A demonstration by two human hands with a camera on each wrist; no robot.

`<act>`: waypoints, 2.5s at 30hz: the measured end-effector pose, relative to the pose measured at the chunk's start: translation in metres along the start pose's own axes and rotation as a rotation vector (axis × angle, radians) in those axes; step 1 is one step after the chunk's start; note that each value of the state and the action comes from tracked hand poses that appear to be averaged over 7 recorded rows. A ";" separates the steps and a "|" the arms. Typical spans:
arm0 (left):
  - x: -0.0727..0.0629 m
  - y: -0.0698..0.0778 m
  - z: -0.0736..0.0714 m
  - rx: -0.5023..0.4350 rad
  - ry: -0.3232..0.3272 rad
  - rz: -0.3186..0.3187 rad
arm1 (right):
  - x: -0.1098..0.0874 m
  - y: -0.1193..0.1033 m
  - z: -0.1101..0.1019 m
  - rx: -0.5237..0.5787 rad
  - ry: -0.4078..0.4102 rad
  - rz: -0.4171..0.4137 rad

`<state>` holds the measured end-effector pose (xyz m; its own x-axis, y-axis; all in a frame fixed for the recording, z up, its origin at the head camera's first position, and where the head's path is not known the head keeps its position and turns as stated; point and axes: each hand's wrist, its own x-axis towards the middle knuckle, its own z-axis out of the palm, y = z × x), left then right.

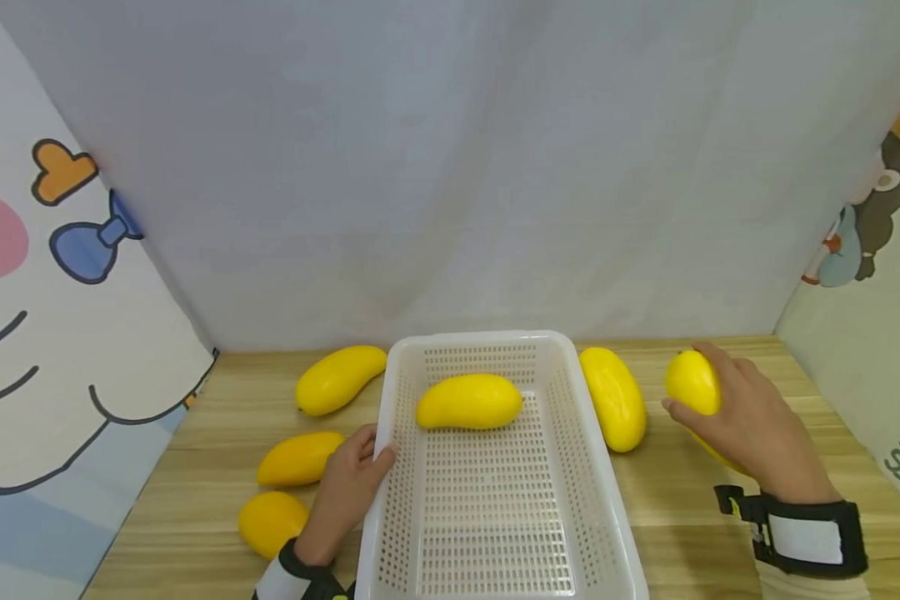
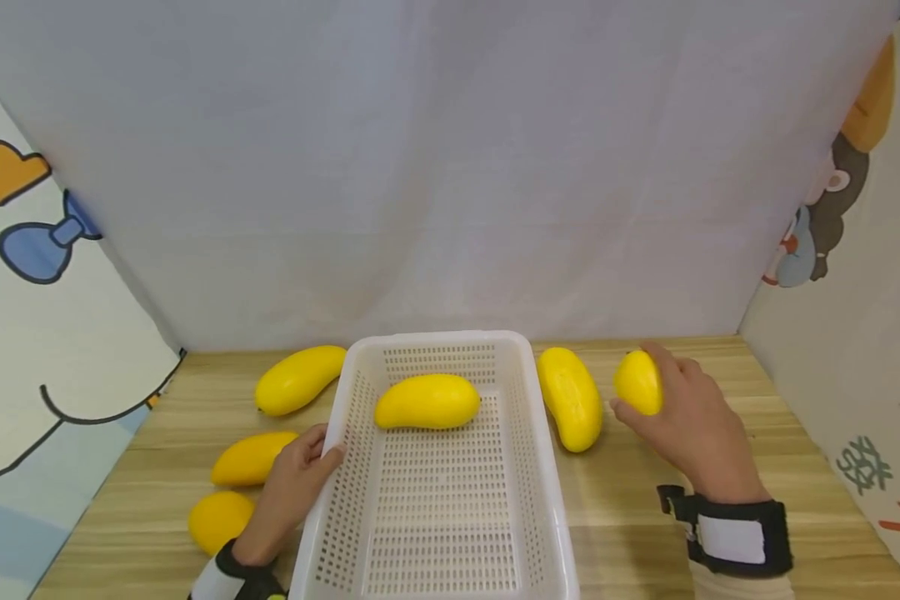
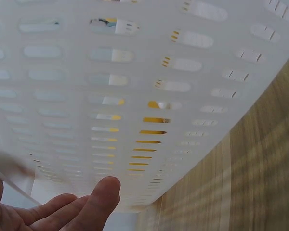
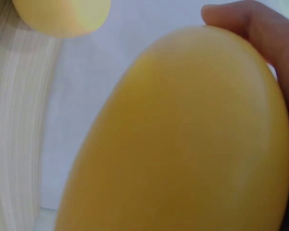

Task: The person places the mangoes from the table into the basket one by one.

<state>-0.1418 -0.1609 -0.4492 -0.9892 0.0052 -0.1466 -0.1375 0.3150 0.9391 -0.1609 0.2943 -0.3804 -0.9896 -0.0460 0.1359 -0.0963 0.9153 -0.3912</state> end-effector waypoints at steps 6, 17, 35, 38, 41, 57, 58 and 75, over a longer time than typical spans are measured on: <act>0.002 0.001 -0.001 0.008 -0.007 0.005 | -0.003 -0.009 -0.002 -0.009 0.049 -0.044; 0.001 0.001 -0.001 -0.012 -0.010 0.005 | -0.008 -0.026 -0.002 -0.018 0.098 -0.098; -0.002 0.004 0.000 0.002 0.003 0.020 | -0.018 -0.059 -0.001 -0.022 0.146 -0.205; -0.002 0.002 0.000 -0.005 0.003 0.029 | -0.020 -0.064 0.001 -0.030 0.165 -0.232; -0.001 0.001 0.000 -0.002 0.005 0.027 | -0.021 -0.069 0.003 -0.037 0.188 -0.264; 0.001 0.000 0.000 -0.009 0.009 0.009 | -0.027 -0.095 0.013 -0.086 0.272 -0.409; 0.000 0.000 0.000 -0.011 0.009 0.009 | -0.028 -0.096 0.013 -0.086 0.280 -0.421; -0.003 0.001 0.000 -0.022 0.016 0.048 | -0.032 -0.120 0.028 -0.032 0.308 -0.588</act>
<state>-0.1394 -0.1606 -0.4480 -0.9954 0.0047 -0.0960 -0.0904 0.2936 0.9517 -0.1210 0.1749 -0.3636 -0.6971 -0.4297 0.5739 -0.6032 0.7842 -0.1455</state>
